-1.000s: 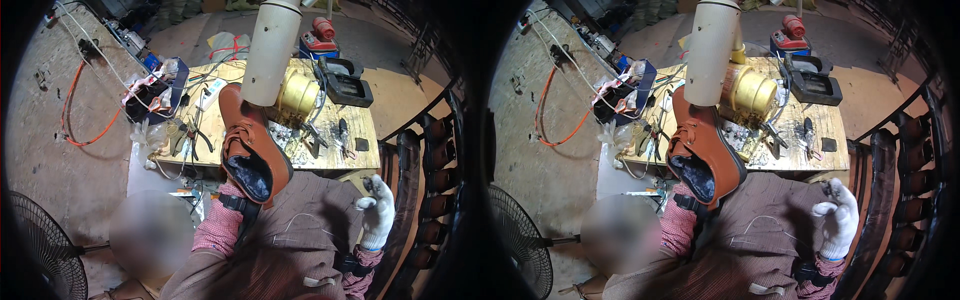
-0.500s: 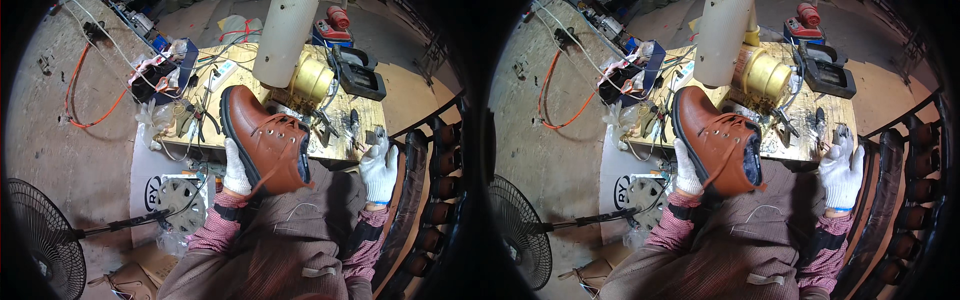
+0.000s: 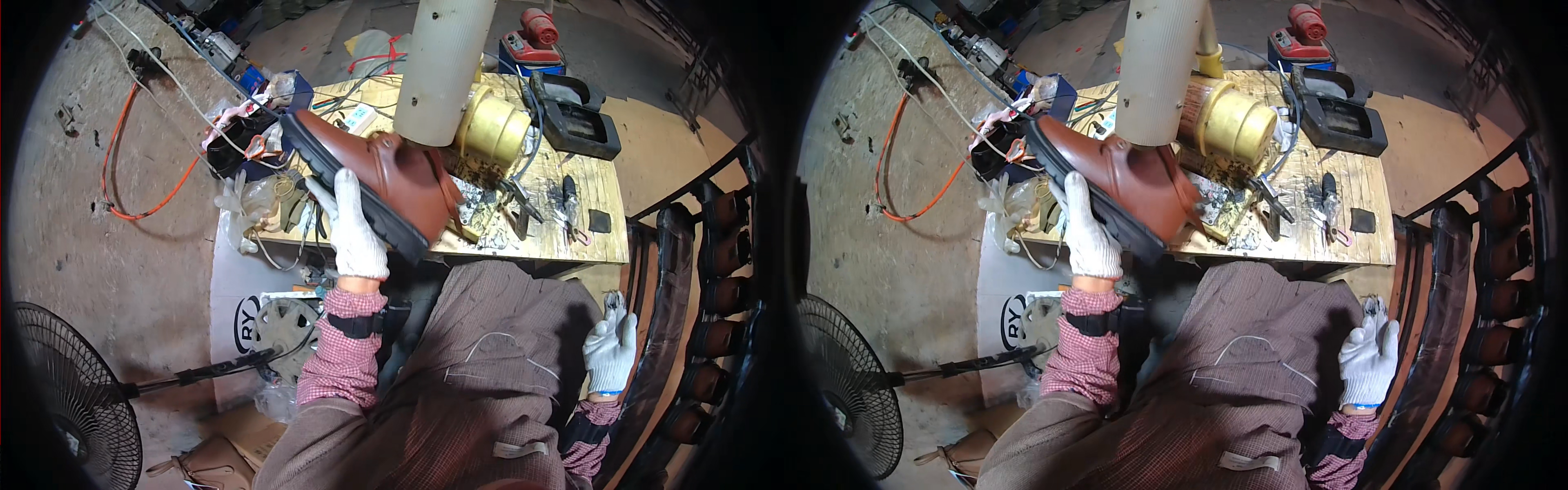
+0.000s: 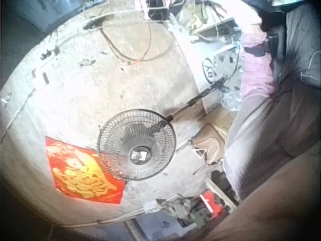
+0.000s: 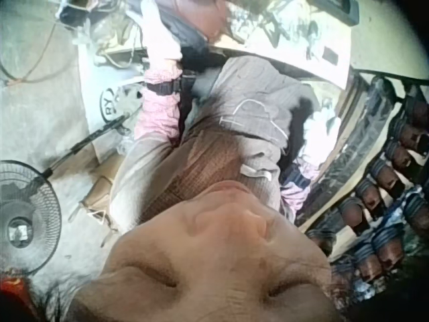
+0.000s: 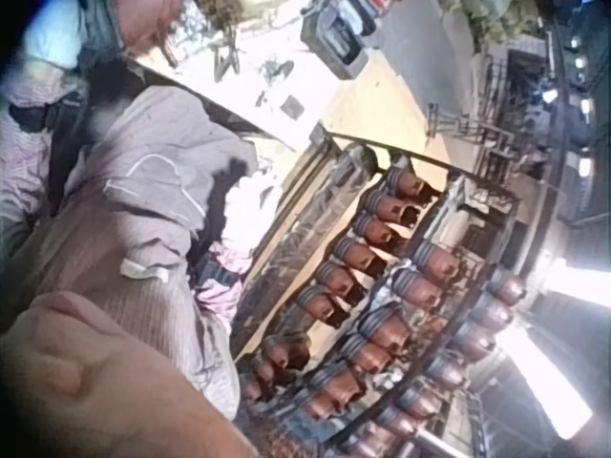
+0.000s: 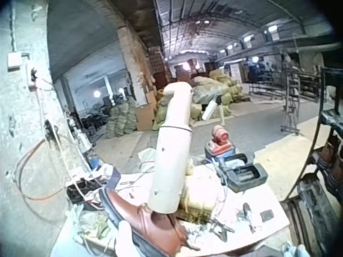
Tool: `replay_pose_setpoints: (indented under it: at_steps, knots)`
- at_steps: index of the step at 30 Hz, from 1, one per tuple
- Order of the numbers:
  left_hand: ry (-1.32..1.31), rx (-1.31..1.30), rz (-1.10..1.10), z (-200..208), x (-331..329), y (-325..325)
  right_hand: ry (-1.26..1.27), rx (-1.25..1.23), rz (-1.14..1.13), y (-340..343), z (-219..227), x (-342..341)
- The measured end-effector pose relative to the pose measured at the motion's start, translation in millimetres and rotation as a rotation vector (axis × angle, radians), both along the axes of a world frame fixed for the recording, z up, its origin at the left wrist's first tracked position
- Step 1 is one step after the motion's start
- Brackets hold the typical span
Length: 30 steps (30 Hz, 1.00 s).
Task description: The person picks up a shoe from a rack, holds it against a machine, and uses a handheld tool on the shoe's edge before returning it to the rack. This process is repeated for several shoes.
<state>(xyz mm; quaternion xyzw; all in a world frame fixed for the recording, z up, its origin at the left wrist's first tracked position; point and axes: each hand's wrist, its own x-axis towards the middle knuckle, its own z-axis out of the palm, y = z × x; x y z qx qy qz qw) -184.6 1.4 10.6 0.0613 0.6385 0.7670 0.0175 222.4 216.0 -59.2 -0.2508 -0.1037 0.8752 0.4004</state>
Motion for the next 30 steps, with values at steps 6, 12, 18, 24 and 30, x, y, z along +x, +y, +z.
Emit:
replay_pose_setpoints:
  at_steps: [6, 12, 18, 24, 30]
  knots:
    - [-0.056, 0.19, -0.012, 42.6, -15.2, 33.3, -0.255, 0.156, 0.001, -7.2, 6.4, -6.5]
    - [-0.129, 0.317, 0.019, 49.1, -39.1, 48.7, -0.35, 0.498, 0.363, -23.1, 45.9, -53.0]
    - [-0.221, 0.343, 0.054, 25.9, -43.4, 31.3, -0.518, 0.717, 0.551, -46.3, 80.4, -88.3]
    - [-0.415, 0.52, -0.017, -9.4, -39.3, -14.2, -0.582, 0.877, 0.686, -62.5, 75.6, -91.0]
    - [-0.547, 0.741, 0.005, -37.2, -40.7, -28.5, -0.591, 0.754, 0.735, -71.7, 63.8, -67.2]
